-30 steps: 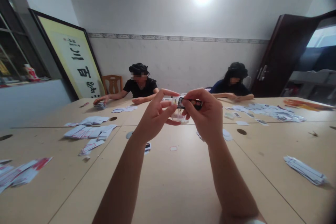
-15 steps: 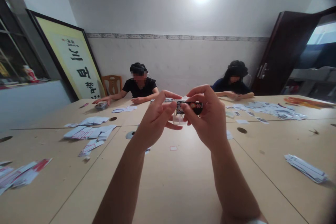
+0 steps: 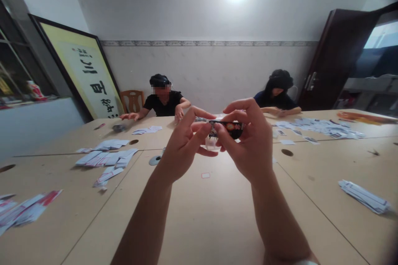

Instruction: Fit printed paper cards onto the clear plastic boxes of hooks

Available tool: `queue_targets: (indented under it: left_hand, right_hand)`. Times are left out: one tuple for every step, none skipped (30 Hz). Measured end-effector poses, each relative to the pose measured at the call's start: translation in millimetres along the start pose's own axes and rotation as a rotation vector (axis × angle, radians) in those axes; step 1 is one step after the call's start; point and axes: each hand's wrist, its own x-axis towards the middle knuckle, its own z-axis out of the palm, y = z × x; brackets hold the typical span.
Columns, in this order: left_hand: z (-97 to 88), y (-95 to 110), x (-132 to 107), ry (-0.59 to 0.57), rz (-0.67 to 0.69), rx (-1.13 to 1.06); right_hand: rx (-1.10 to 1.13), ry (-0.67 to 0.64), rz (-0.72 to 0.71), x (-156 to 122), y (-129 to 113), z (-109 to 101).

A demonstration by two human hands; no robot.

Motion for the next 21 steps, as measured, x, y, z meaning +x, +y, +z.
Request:
queue_targets:
  left_hand:
    - [0.3, 0.4, -0.2, 0.003, -0.003, 0.002]
    - [0.7, 0.5, -0.3, 0.006, -0.004, 0.003]
    - [0.9, 0.4, -0.4, 0.011, -0.003, 0.005]
    - [1.1, 0.0, -0.5, 0.019, -0.003, 0.009]
    - [1.2, -0.6, -0.6, 0.027, 0.0, 0.013]
    - [1.3, -1.2, -0.6, 0.034, 0.006, 0.016]
    - [1.4, -1.9, -0.5, 0.037, 0.011, 0.019]
    - [1.6, -2.4, -0.4, 0.039, 0.015, 0.021]
    - [1.9, -2.6, -0.3, 0.037, 0.019, 0.022]
    - [2.3, -2.6, -0.3, 0.033, 0.019, 0.024]
    - [2.8, -2.1, -0.3, 0.032, 0.02, 0.028]
    - [3.5, -1.4, -0.4, 0.032, 0.021, 0.034]
    - [4.2, -0.4, -0.6, 0.035, 0.026, 0.039]
    - [5.0, 0.6, -0.7, 0.039, 0.03, 0.044]
    - [5.7, 1.7, -0.8, 0.046, 0.032, 0.05]
    - [6.3, 2.6, -0.9, 0.055, 0.033, 0.053]
    - [6.8, 3.2, -0.9, 0.062, 0.031, 0.055]
    - [7.2, 3.6, -0.9, 0.067, 0.027, 0.057]
    - [7.5, 3.7, -0.8, 0.071, 0.028, 0.056]
    - [7.7, 3.6, -0.8, 0.072, 0.028, 0.056]
    - [7.9, 3.3, -0.7, 0.073, 0.031, 0.056]
  right_hand:
    - [0.004, -0.002, -0.01, -0.2, 0.6, 0.2]
    - [0.01, -0.001, -0.019, -0.4, 1.3, 0.5]
    - [0.015, 0.001, -0.026, -0.5, 2.0, 0.9]
    - [0.021, 0.004, -0.031, -0.6, 2.6, 1.2]
    - [0.027, 0.005, -0.035, -0.7, 3.2, 1.6]
    - [0.033, 0.005, -0.037, -0.7, 3.6, 2.0]
    - [0.039, 0.005, -0.04, -0.7, 3.9, 2.3]
    - [0.044, 0.0, -0.038, -0.6, 4.2, 2.5]
    - [0.049, -0.003, -0.036, -0.6, 4.3, 2.7]
    - [0.052, -0.003, -0.035, -0.6, 4.3, 2.8]
    - [0.054, -0.001, -0.036, -0.7, 4.4, 2.9]
    - [0.052, 0.001, -0.035, -0.8, 4.3, 2.9]
    - [0.049, 0.003, -0.035, -0.9, 4.3, 2.8]
    - [0.044, 0.005, -0.036, -1.0, 4.2, 2.7]
    - [0.038, 0.008, -0.038, -1.0, 4.1, 2.6]
    - [0.03, 0.006, -0.037, -1.0, 3.9, 2.5]
    - [0.022, 0.007, -0.037, -1.0, 3.8, 2.4]
    - [0.015, 0.008, -0.039, -0.9, 3.6, 2.3]
    - [0.009, 0.01, -0.042, -0.8, 3.4, 2.2]
    - [0.004, 0.014, -0.045, -0.7, 3.1, 2.2]
    - [0.001, 0.016, -0.047, -0.5, 2.8, 2.1]
